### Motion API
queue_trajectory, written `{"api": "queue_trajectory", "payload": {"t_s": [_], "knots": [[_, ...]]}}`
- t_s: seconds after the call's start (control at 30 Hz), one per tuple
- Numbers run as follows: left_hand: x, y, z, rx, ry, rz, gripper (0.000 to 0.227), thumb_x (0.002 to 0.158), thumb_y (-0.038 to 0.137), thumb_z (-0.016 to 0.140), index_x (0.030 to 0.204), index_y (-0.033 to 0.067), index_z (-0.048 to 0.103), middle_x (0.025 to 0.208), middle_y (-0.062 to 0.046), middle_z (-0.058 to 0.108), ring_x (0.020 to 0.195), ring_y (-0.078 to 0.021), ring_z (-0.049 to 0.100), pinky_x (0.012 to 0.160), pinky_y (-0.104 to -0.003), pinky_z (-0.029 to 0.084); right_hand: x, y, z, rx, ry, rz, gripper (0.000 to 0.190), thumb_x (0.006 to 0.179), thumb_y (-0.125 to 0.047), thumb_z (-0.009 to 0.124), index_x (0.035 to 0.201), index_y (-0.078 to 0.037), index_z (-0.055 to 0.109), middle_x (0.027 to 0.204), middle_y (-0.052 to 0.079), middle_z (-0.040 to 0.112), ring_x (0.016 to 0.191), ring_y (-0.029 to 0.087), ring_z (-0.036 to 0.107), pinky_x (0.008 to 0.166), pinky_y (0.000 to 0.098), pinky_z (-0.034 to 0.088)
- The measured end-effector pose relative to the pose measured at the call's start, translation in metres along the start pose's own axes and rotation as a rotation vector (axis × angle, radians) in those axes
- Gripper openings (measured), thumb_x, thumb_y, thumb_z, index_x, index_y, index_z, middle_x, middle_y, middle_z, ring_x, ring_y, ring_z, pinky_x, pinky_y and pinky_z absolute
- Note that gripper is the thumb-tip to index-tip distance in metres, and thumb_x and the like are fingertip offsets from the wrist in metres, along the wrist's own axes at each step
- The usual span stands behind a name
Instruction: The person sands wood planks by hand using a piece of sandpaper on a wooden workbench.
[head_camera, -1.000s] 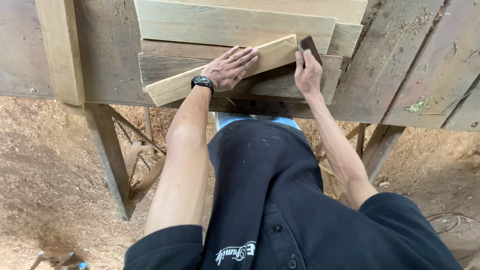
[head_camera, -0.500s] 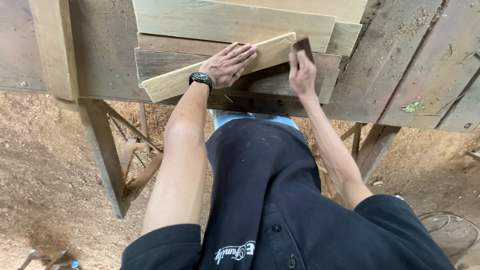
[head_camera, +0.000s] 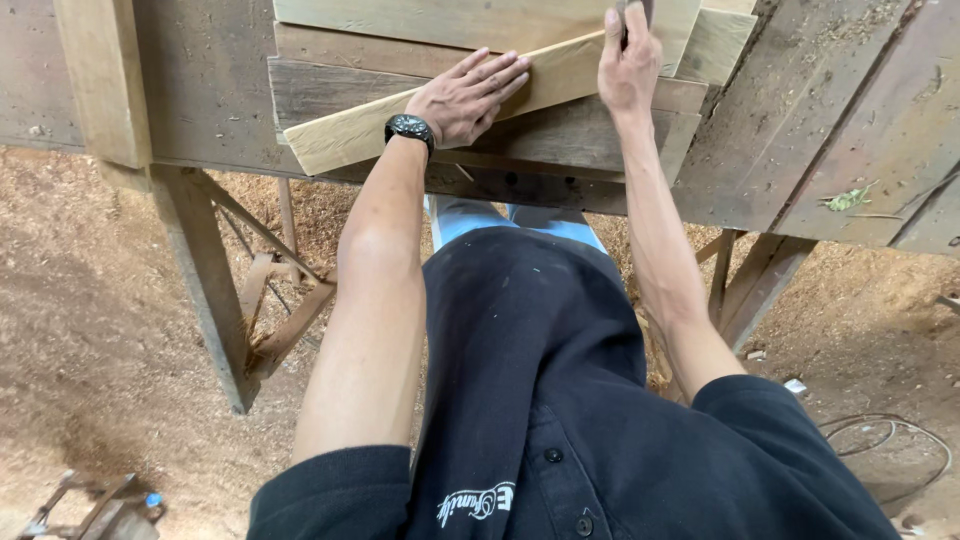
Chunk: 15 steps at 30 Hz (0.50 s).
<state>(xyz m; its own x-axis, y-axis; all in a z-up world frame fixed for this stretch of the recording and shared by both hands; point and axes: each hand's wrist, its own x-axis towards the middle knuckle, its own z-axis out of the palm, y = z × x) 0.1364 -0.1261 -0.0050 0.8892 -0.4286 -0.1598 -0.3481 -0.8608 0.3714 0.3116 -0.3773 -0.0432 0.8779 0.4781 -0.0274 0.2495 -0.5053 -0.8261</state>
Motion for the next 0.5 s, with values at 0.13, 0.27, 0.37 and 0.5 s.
{"api": "queue_trajectory", "payload": {"t_s": [0.13, 0.27, 0.37, 0.5], "knots": [[0.002, -0.002, 0.005, -0.013, 0.037, -0.003, 0.062, 0.109, 0.024, 0.035, 0.168, 0.0092, 0.022, 0.175, -0.002, 0.016, 0.160, -0.0155, 0.016, 0.132, -0.041, 0.010, -0.047, 0.016, -0.016, -0.009, 0.020, -0.119, 0.029, 0.121, -0.031, 0.048, 0.111, -0.007, 0.059, 0.085, 0.001, 0.064, 0.069, 0.009, 0.058, 0.059, 0.0294, 0.047], [-0.001, -0.003, 0.010, -0.028, 0.056, 0.020, 0.062, 0.108, 0.024, 0.034, 0.168, 0.0094, 0.022, 0.175, -0.002, 0.016, 0.160, -0.0161, 0.014, 0.132, -0.040, 0.009, -0.061, 0.030, -0.024, 0.037, -0.056, -0.012, 0.028, 0.121, -0.031, 0.050, 0.107, -0.008, 0.057, 0.082, 0.004, 0.059, 0.067, 0.011, 0.051, 0.057, 0.0296, 0.043], [0.004, -0.006, 0.007, -0.023, 0.040, 0.019, 0.064, 0.105, 0.024, 0.034, 0.167, 0.0093, 0.022, 0.175, -0.002, 0.015, 0.160, -0.0159, 0.013, 0.131, -0.040, 0.009, -0.018, 0.028, -0.011, 0.103, -0.023, -0.034, 0.027, 0.117, -0.031, 0.050, 0.113, -0.007, 0.062, 0.084, 0.005, 0.062, 0.065, 0.013, 0.052, 0.054, 0.0306, 0.042], [0.003, -0.002, 0.005, 0.003, 0.031, 0.014, 0.063, 0.107, 0.025, 0.033, 0.167, 0.0094, 0.021, 0.175, -0.001, 0.014, 0.160, -0.0147, 0.013, 0.132, -0.040, 0.009, 0.013, 0.022, -0.001, -0.238, 0.158, -0.284, 0.031, 0.122, -0.026, 0.045, 0.126, 0.002, 0.058, 0.107, 0.016, 0.063, 0.095, 0.025, 0.061, 0.078, 0.0342, 0.051]]}}
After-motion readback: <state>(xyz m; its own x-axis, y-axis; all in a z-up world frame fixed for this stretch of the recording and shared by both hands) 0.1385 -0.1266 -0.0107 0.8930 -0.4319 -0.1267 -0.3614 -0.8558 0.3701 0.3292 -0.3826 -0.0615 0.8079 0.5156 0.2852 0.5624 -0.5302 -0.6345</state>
